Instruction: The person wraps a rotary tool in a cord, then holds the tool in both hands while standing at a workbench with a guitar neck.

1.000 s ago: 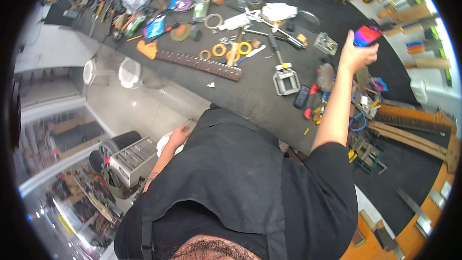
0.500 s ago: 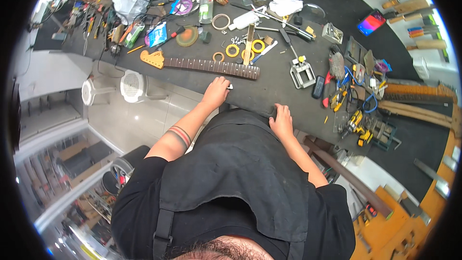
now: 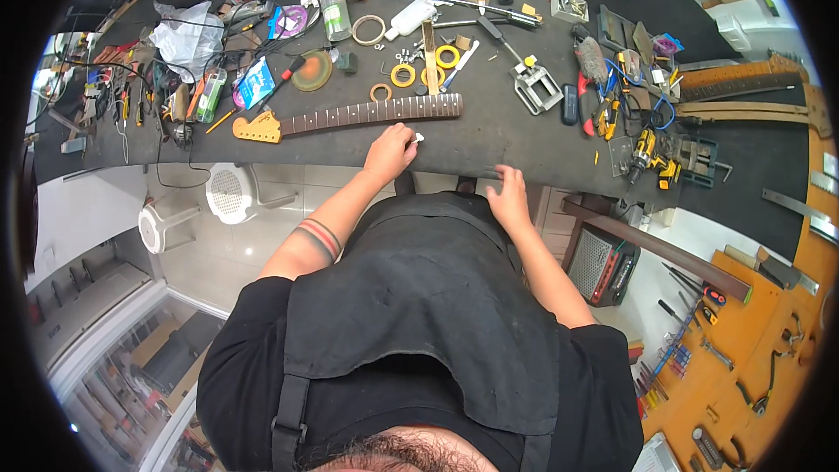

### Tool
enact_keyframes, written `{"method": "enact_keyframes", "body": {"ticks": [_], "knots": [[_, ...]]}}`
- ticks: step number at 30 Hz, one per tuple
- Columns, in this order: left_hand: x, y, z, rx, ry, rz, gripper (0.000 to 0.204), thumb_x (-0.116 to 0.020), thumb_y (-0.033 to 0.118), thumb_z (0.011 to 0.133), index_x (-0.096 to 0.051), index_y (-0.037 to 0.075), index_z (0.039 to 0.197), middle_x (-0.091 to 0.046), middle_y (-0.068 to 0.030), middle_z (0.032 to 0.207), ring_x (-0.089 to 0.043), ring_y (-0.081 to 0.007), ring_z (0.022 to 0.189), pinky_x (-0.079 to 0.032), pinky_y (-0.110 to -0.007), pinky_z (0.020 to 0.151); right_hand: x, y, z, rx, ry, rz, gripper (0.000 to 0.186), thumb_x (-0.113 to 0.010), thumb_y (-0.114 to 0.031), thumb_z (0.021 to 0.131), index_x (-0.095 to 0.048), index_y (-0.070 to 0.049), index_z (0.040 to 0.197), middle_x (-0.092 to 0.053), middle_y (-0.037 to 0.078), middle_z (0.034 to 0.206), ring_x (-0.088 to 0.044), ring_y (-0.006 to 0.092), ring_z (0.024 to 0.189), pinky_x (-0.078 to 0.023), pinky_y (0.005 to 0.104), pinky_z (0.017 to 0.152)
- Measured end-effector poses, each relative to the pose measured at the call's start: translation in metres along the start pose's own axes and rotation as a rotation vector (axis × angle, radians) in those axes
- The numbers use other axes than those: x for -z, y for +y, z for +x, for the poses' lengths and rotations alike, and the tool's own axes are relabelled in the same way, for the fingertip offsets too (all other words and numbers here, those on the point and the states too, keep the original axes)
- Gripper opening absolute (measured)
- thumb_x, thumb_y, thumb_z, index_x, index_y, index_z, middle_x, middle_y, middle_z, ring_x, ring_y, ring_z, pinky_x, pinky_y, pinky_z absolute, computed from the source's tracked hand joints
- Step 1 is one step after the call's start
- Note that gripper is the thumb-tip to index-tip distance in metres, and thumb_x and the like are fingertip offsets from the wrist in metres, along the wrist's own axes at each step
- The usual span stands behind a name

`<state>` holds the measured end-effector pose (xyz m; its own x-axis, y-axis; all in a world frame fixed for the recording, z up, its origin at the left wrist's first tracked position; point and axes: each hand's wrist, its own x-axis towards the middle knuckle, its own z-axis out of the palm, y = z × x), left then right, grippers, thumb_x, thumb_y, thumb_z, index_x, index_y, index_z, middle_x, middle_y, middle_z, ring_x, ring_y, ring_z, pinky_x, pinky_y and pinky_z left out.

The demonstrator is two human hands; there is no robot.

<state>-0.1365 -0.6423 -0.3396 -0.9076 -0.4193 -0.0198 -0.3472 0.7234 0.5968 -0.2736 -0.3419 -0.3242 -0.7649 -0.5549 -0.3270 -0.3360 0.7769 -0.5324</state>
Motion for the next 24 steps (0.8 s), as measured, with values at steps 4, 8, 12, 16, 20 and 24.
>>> {"method": "enact_keyframes", "body": {"ticks": [4, 8, 12, 16, 20, 24], "knots": [[0.044, 0.039, -0.005, -0.02, -0.035, -0.269, 0.012, -0.073, 0.01, 0.091, -0.066, 0.003, 0.097, -0.066, -0.0114, 0.097, -0.069, -0.0314, 0.092, -0.057, -0.043, 0.083, 0.028, -0.086, 0.015, 0.193, -0.092, 0.388, 0.056, -0.077, -0.007, 0.09, -0.057, -0.006, 0.142, -0.059, 0.013, 0.132, -0.063, 0.0268, 0.122, -0.054, 0.0402, 0.1], [0.121, 0.093, -0.009, -0.097, -0.034, -0.687, 0.013, -0.076, 0.007, 0.091, -0.068, 0.001, 0.1, -0.068, -0.0103, 0.094, -0.07, -0.0232, 0.086, -0.057, -0.036, 0.079, 0.041, -0.123, 0.033, 0.335, -0.085, 0.494, 0.056, -0.076, -0.007, 0.093, -0.056, -0.009, 0.145, -0.059, 0.011, 0.128, -0.063, 0.023, 0.116, -0.053, 0.0371, 0.097], [0.309, 0.172, -0.033, -0.337, 0.12, -1.158, 0.014, -0.08, 0.007, 0.082, -0.068, 0.0, 0.086, -0.069, -0.0088, 0.085, -0.067, -0.02, 0.079, -0.056, -0.034, 0.075, 0.018, -0.067, 0.06, 0.144, -0.14, 0.37, 0.057, -0.078, -0.012, 0.092, -0.055, -0.004, 0.143, -0.059, 0.013, 0.128, -0.063, 0.025, 0.112, -0.054, 0.0382, 0.097], [0.387, 0.208, -0.049, -1.106, 0.017, -1.557, 0.009, -0.077, 0.017, 0.087, -0.075, 0.009, 0.09, -0.071, -0.0003, 0.087, -0.064, -0.0154, 0.077, -0.053, -0.036, 0.078, 0.001, -0.008, 0.07, -0.054, -0.23, 0.233, 0.06, -0.081, -0.017, 0.09, -0.055, -0.002, 0.142, -0.059, 0.016, 0.127, -0.063, 0.0265, 0.11, -0.055, 0.0398, 0.098], [0.398, 0.233, -0.054, -1.081, 0.109, -1.393, 0.009, -0.077, 0.017, 0.088, -0.075, 0.009, 0.091, -0.069, 0.0001, 0.088, -0.063, -0.0154, 0.08, -0.052, -0.036, 0.08, -0.017, 0.017, 0.072, -0.15, -0.234, 0.188, 0.062, -0.084, -0.018, 0.086, -0.055, -0.003, 0.139, -0.059, 0.016, 0.123, -0.063, 0.028, 0.108, -0.055, 0.0404, 0.097], [0.402, 0.239, -0.059, -1.064, 0.187, -1.309, 0.008, -0.077, 0.017, 0.088, -0.076, 0.01, 0.091, -0.068, 0.0006, 0.09, -0.063, -0.0154, 0.083, -0.05, -0.036, 0.082, -0.022, 0.017, 0.07, -0.131, -0.173, 0.196, 0.063, -0.085, -0.017, 0.084, -0.055, -0.004, 0.137, -0.058, 0.016, 0.12, -0.062, 0.0288, 0.108, -0.054, 0.0404, 0.097]]}}
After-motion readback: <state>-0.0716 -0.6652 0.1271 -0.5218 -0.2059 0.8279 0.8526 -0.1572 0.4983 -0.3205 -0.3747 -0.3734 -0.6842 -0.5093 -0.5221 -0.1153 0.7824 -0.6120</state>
